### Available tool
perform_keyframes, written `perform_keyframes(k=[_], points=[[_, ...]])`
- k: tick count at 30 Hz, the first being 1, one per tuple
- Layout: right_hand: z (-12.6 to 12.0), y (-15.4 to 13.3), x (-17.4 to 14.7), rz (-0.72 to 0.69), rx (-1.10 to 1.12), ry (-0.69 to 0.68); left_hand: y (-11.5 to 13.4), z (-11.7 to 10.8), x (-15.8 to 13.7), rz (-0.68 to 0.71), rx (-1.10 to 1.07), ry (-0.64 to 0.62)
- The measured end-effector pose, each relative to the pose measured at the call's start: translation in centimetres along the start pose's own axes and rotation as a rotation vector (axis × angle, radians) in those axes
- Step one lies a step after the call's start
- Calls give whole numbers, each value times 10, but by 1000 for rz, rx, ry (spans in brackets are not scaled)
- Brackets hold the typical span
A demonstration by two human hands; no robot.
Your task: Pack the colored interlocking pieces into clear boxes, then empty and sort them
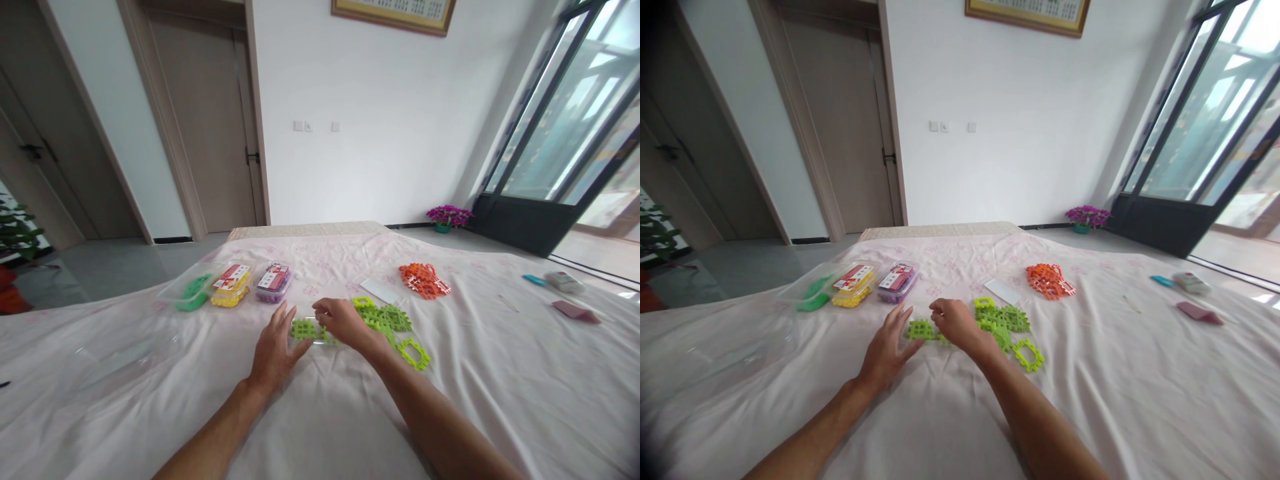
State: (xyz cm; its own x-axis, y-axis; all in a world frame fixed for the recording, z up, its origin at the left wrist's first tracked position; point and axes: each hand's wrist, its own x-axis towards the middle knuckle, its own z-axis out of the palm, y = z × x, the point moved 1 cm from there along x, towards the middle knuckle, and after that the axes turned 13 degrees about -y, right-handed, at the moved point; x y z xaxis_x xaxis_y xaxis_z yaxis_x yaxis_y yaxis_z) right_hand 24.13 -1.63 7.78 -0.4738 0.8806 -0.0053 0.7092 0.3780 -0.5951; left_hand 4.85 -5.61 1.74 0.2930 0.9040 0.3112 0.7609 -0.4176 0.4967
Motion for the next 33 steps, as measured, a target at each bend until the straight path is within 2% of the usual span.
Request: perform_keyframes(k=[4, 7, 10, 14, 18, 22, 26, 33], points=[[-18, -1, -5, -12, -83, 82, 4, -5, 0, 195, 175, 61], [-43, 1, -15, 69, -182, 121, 6, -7, 0, 331, 236, 44], [-68, 11, -28, 198, -300, 81, 5, -7, 0, 337, 254, 35], [-87, 32, -41, 356, -442, -98, 3, -6, 1, 281, 278, 56], [-92, 40, -48, 465, -499, -280, 3, -9, 1, 244, 273, 50], [-89, 33, -48, 535, -521, -381, 3, -10, 2, 256, 243, 48], [-84, 34, -46, 535, -514, -423, 1, -8, 2, 274, 214, 40], [-81, 56, -44, 488, -479, -427, -2, -7, 1, 281, 179, 25]])
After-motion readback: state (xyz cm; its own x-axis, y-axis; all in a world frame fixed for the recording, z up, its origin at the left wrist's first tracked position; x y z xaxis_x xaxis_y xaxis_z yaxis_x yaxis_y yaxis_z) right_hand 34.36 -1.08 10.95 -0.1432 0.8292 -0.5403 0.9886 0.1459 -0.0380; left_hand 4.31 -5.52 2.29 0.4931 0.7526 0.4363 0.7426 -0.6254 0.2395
